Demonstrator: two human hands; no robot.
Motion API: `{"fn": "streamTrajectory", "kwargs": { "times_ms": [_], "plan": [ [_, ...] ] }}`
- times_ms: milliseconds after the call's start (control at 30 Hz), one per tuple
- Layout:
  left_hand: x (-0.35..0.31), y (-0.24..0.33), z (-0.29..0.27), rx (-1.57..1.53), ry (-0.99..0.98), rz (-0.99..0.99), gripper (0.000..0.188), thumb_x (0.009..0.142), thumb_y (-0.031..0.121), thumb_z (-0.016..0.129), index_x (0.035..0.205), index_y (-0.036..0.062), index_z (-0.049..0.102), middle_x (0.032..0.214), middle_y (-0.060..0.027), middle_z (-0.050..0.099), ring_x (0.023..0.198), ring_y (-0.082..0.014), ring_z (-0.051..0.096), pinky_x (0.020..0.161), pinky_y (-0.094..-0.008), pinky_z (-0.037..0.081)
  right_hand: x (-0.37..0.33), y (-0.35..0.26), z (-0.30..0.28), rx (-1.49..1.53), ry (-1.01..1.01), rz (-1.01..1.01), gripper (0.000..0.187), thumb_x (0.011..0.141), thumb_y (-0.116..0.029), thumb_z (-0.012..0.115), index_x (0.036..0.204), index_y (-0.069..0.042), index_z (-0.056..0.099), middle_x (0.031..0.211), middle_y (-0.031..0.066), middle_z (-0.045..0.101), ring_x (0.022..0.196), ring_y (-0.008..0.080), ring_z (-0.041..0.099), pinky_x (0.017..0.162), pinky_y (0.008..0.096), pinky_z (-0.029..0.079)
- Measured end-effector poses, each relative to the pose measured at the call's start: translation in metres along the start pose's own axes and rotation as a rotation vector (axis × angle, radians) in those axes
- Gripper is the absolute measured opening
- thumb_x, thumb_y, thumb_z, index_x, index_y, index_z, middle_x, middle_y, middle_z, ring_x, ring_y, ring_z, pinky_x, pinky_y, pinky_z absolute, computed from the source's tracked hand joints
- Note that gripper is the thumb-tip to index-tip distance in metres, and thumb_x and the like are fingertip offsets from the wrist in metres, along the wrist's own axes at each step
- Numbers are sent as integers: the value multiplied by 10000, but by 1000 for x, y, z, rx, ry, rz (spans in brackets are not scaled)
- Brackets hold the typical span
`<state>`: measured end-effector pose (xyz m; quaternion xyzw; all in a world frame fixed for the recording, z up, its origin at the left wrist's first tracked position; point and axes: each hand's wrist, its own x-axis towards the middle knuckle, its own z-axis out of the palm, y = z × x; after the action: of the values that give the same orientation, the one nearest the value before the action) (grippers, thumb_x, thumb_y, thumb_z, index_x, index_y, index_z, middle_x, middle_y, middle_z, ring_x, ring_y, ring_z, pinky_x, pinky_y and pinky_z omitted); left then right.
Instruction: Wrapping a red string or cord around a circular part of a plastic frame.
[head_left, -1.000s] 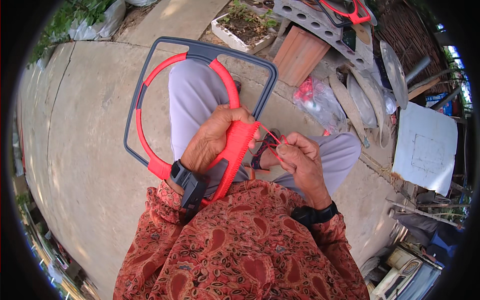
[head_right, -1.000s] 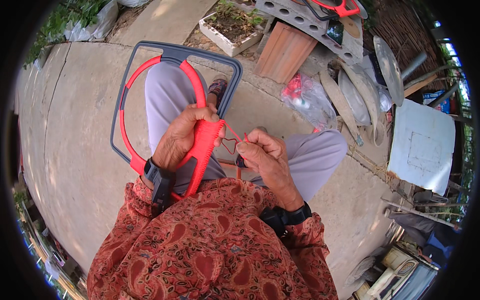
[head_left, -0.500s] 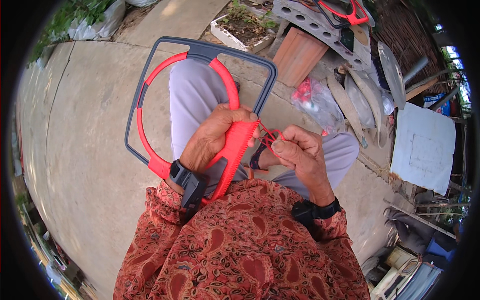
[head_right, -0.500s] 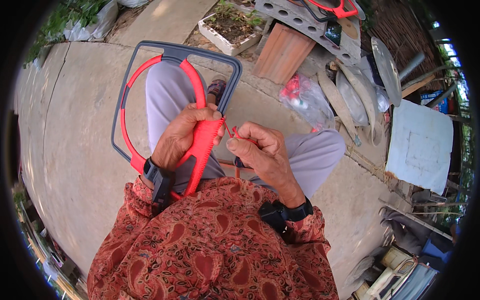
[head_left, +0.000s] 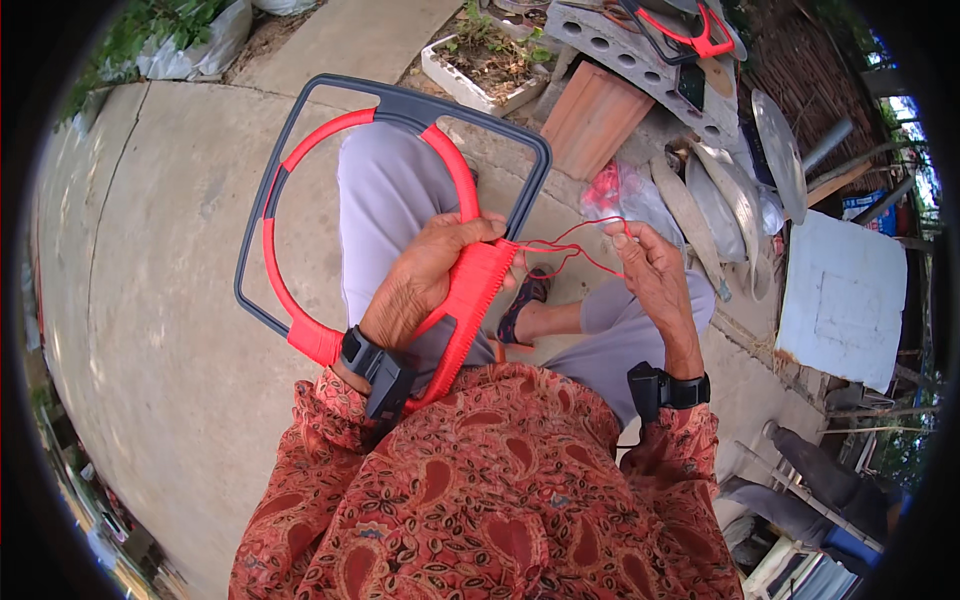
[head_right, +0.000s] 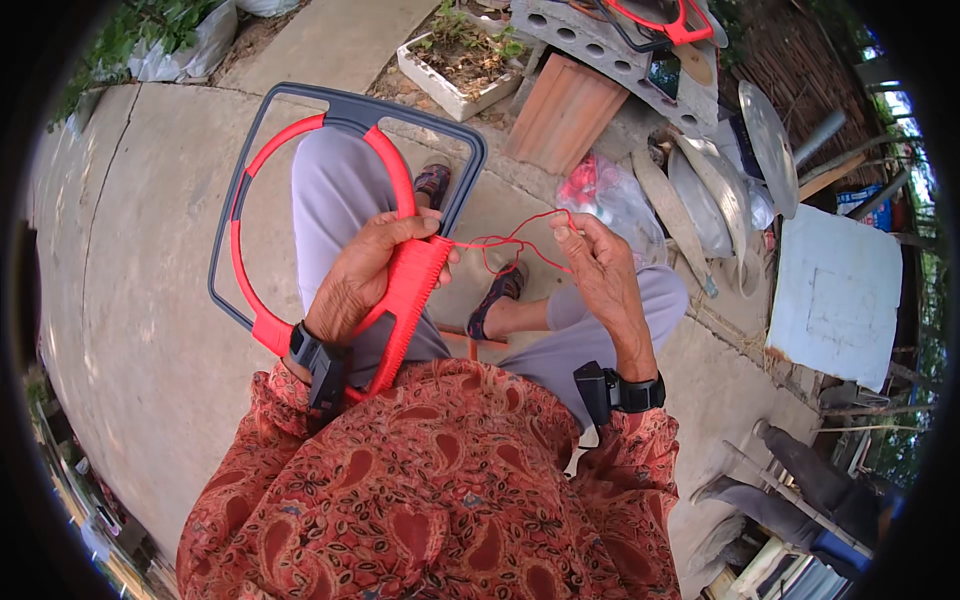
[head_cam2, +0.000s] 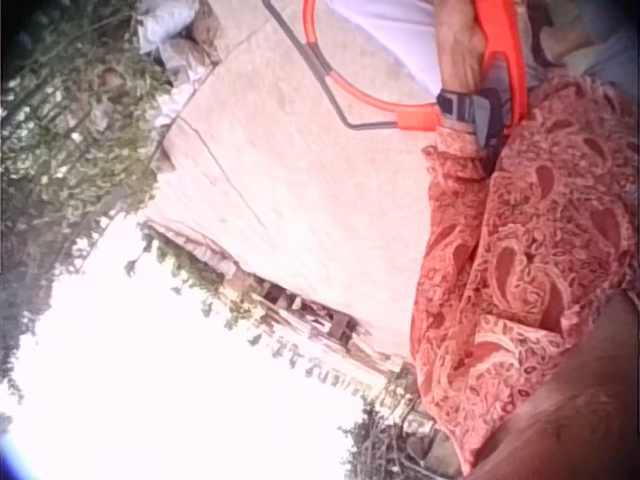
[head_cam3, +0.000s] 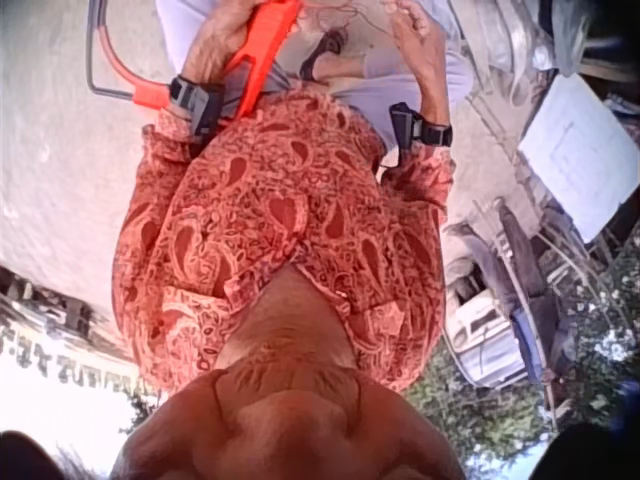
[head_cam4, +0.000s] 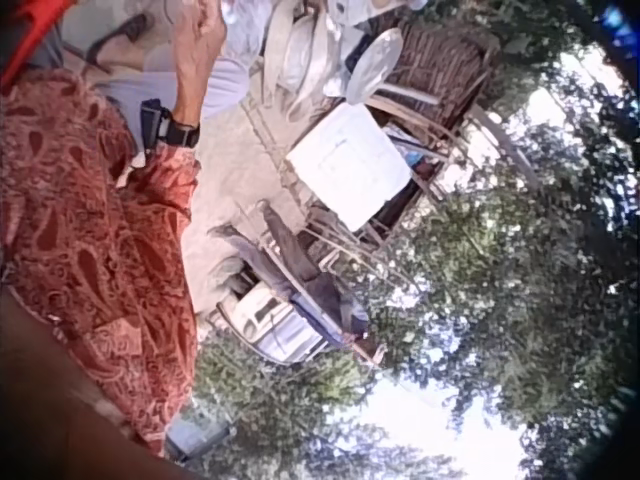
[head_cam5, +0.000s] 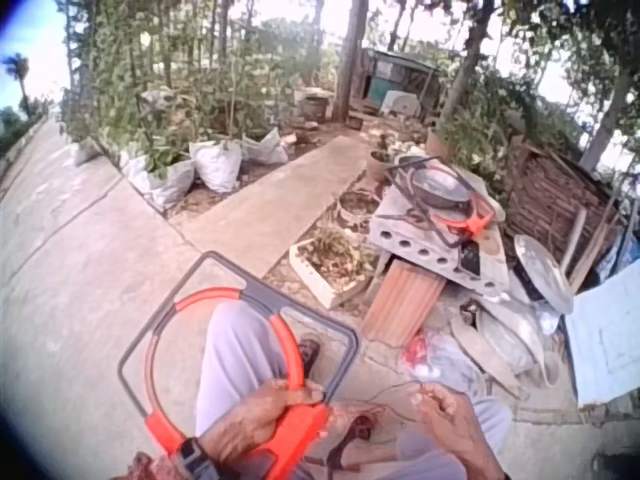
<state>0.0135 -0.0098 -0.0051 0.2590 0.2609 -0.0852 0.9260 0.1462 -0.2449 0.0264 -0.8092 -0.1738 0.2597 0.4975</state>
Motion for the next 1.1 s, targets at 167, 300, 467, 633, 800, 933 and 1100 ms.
{"fn": "streamTrajectory", "kwargs": {
  "times_ms": [167,300,467,633,800,933,1100],
  "plan": [
    [6,-7,-7,111,72,207,196,889,54,597,1076,-1,589,881,-110,639,728,-206,653,647,-322,573,42,-5,-27,-58,65,54,269,961,-291,586,994,-32,650,607,-84,355,568,30,293,490,231,249],
    [4,-8,-5,113,50,272,191,889,74,609,1070,11,606,858,-51,622,773,-139,582,724,-258,517,62,-66,13,-308,274,-545,250,954,-255,567,874,-27,628,550,57,443,500,140,445,484,319,350],
    [4,-8,-7,7,-8,284,165,895,121,624,1026,20,617,831,-48,608,755,-139,582,704,-260,500,52,-62,74,-700,-128,-707,208,888,-192,561,744,-45,588,664,187,591,658,402,587,560,482,437],
    [10,-1,-7,-13,34,203,108,898,128,635,919,25,610,755,-47,612,682,-133,588,633,-254,492,55,-57,74,-730,-277,-767,183,877,-205,591,757,-67,598,642,148,563,616,363,570,543,453,419],
    [21,2,-10,74,116,183,103,888,116,644,890,21,604,651,-63,586,554,-158,563,540,-264,479,53,-61,72,-651,-351,-714,203,873,-212,590,738,-61,592,641,155,558,610,358,565,535,434,415],
    [20,2,-8,47,108,177,88,879,99,646,880,22,602,704,-66,602,605,-153,577,556,-267,483,54,-56,69,-414,-343,-550,175,893,-223,609,836,-68,668,581,98,539,527,247,548,519,371,416],
    [9,-3,-7,-11,34,215,120,846,80,675,947,33,632,847,-54,639,773,-149,599,711,-279,517,55,-50,39,-35,-4,-257,205,926,-244,621,916,-61,713,574,-47,507,481,69,419,462,241,335]
  ]
}}
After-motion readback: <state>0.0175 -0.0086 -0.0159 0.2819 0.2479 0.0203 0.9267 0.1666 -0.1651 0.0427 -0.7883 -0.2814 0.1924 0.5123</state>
